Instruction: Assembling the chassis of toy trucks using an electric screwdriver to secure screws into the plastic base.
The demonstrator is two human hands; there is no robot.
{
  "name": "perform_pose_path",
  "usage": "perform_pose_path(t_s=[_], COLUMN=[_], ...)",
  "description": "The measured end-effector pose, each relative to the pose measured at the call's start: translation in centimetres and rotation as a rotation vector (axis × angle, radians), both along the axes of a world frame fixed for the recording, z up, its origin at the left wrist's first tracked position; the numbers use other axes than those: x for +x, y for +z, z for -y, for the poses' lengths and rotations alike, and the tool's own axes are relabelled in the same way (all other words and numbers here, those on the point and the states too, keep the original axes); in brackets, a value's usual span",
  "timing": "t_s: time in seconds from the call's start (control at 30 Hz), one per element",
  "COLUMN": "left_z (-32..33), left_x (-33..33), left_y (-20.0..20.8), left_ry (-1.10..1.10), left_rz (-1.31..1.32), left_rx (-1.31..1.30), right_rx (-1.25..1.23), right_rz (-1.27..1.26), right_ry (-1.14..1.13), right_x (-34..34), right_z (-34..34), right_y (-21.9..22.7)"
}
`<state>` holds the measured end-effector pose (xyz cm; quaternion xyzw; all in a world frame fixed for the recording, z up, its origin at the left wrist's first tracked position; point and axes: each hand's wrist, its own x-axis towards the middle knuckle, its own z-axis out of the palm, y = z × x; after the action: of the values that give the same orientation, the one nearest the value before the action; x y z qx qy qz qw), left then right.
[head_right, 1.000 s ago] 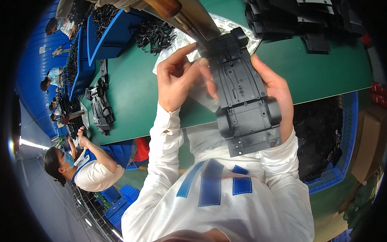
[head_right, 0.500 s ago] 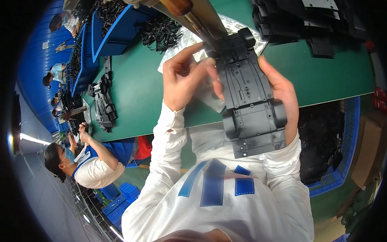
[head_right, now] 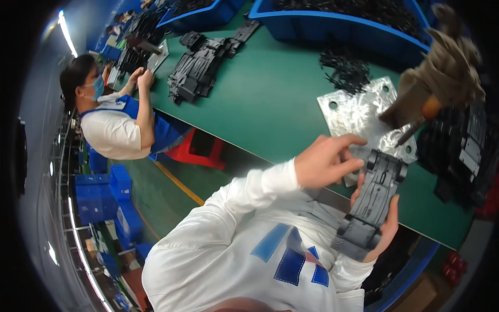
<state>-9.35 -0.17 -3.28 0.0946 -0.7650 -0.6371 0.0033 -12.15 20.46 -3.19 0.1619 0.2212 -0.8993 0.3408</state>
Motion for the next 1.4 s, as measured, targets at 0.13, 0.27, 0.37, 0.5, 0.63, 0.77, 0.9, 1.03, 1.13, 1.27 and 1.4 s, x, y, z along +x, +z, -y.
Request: perform_pose_path(t_s=[0.13, 0.27, 0.37, 0.5, 0.63, 0.77, 0.9, 1.03, 1.13, 1.27, 1.4], left_z=[-0.8, -1.6, 2.8, 12.7, 26.7, 36.5, 39.3, 38.9, 38.7, 41.4, 47.5], left_x=[6.2, 8.7, 9.7, 11.7, 11.1, 12.8, 13.4, 12.7, 11.6, 12.3, 13.9], left_y=[2.2, -0.3, 1.1, 5.5, 5.8, 5.0, 3.2, 2.9, 3.3, 3.0, 4.1], left_ry=[-0.048, -0.053, -0.005, 0.385, 0.604, 0.701, 0.632, 0.535, 0.522, 0.448, 0.721], left_rz=[-0.029, -0.34, -0.111, -0.122, -0.206, 0.074, 0.146, 0.197, 0.255, 0.296, 0.011], left_rx=[0.103, -0.091, 0.33, -0.235, -0.57, -1.106, -1.156, -1.117, -1.072, -0.896, -1.193], right_rx=[0.313, 0.418, 0.233, 0.053, -0.019, -0.349, -0.313, -0.153, -0.064, -0.198, -0.268], right_rz=[-0.39, -0.627, -0.742, -1.432, -1.812, -1.914, -1.905, -2.006, -1.843, -1.877, -1.896], right_ry=[0.015, -0.039, 0.126, -0.281, -0.76, -1.169, -1.249, -1.219, -1.557, -1.378, -1.192], right_x=[4.1, 5.8, 5.2, 6.4, 8.3, 7.3, 7.2, 7.3, 6.4, 5.9, 4.9], right_z=[2.2, 6.1, 8.4, 6.7, 3.5, 5.1, 3.8, 1.7, 1.5, 0.7, -1.7], right_y=[-1.4, -0.9, 1.2, 4.3, 11.2, 13.8, 15.1, 13.8, 13.9, 13.0, 12.4])
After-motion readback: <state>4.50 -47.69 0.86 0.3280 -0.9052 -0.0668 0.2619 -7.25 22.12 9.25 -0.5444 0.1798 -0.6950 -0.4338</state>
